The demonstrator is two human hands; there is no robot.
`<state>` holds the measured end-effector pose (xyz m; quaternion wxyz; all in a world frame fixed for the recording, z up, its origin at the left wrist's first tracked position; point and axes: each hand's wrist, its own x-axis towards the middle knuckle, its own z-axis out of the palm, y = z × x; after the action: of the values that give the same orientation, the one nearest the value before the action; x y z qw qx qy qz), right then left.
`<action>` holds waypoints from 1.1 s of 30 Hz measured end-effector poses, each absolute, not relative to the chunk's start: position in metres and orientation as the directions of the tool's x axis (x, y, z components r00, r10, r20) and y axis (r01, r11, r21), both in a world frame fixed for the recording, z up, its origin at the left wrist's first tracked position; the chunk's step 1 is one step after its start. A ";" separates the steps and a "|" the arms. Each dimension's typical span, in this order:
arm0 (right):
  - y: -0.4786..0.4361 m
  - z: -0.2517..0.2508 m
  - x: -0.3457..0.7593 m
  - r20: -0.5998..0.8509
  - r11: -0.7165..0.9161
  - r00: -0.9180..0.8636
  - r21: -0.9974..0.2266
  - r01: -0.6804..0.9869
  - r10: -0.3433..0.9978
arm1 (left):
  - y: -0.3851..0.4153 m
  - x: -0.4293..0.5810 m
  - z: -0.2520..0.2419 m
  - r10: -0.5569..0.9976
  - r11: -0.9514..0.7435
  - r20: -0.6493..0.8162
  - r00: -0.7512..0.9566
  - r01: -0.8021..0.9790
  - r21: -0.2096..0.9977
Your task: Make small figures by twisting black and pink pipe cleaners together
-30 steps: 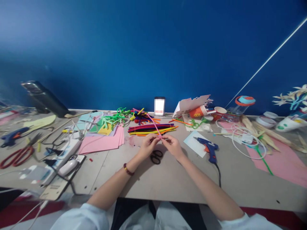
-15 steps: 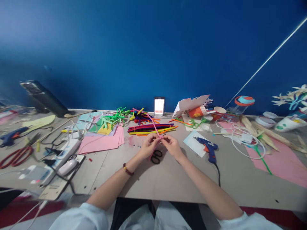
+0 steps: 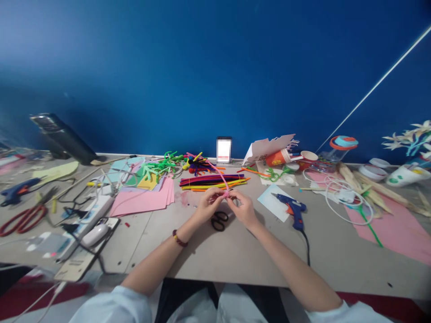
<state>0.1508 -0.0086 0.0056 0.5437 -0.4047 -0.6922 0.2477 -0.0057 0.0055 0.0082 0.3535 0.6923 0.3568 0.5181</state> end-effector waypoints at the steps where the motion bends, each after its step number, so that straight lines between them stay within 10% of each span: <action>1: -0.009 0.006 0.151 0.556 0.555 -0.092 -0.774 0.303 0.826 | 0.006 -0.007 0.009 0.853 -0.509 0.478 0.208 0.131 0.851; 18: -0.009 0.003 0.153 0.393 0.399 -0.088 -0.914 0.074 0.915 | 0.007 -0.013 0.007 0.697 -0.717 0.657 0.287 0.305 0.627; 33: -0.005 0.001 0.157 0.495 0.534 -0.201 -0.782 0.323 0.845 | 0.006 -0.011 -0.005 0.718 -0.694 0.642 0.271 0.348 0.630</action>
<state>0.1566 -0.0050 0.0011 0.4880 -0.4015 -0.7273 0.2679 -0.0113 0.0062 -0.0047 0.1863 0.7750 0.3436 0.4967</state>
